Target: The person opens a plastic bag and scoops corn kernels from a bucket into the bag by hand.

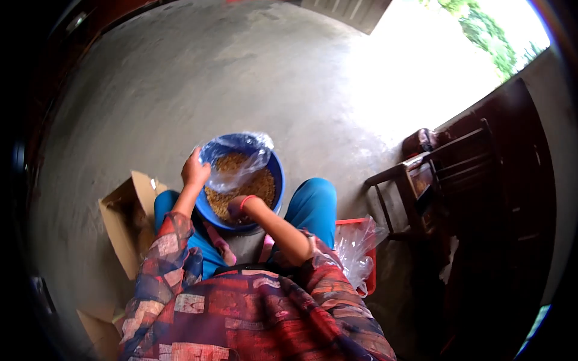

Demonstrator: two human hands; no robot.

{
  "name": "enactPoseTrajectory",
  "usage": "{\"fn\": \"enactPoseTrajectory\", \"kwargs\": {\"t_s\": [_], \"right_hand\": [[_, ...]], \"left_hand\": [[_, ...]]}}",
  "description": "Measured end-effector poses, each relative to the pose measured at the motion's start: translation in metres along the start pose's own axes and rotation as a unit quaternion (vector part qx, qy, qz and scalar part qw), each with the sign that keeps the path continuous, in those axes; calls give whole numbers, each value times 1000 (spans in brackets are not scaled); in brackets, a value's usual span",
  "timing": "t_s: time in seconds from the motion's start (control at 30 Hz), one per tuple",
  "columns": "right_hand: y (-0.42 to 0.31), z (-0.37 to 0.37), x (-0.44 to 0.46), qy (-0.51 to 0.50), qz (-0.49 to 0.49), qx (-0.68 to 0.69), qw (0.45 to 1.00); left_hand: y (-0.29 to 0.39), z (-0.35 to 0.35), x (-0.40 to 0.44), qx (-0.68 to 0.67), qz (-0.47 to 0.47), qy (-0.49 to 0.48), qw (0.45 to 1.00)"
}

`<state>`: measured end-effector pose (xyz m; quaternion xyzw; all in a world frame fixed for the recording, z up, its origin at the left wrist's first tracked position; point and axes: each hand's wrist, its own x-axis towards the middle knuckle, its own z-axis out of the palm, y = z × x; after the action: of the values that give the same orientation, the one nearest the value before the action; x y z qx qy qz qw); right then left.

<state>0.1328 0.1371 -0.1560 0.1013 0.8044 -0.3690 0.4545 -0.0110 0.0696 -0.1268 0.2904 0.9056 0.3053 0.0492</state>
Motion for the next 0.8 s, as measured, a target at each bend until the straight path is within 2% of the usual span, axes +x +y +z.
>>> {"fn": "enactPoseTrajectory", "kwargs": {"t_s": [0.07,0.13,0.2,0.33,0.53,0.6,0.63,0.67,0.73,0.8], "right_hand": [[18,6,15,123,-90,-89,984],[20,5,2,216,-134,-136,958],[15,-2,-22,229,-150,-106,956],[26,0,-45,298,-167,-16,940],[29,4,-51,247,-160,13,956],[24,0,-52,214,-181,150,948],[18,-4,-57,215,-220,187,933],[8,-11,-64,211,-221,183,934],[-11,-30,-78,158,-138,438,874],[-18,-48,-77,207,-210,501,814]], "left_hand": [[-5,5,1,-16,4,11,1000],[-4,1,0,-29,3,-5,1000],[-6,4,-1,-33,27,24,999],[-4,1,1,-7,-13,-15,1000],[1,-6,-2,-3,-24,-28,999],[0,-4,-2,-6,-21,-25,999],[0,-4,-2,-8,-26,-21,999],[0,-4,-2,-9,-22,-21,999],[-1,-4,-3,-10,-22,-20,1000],[-2,-3,-3,-6,-19,-21,1000]]}}
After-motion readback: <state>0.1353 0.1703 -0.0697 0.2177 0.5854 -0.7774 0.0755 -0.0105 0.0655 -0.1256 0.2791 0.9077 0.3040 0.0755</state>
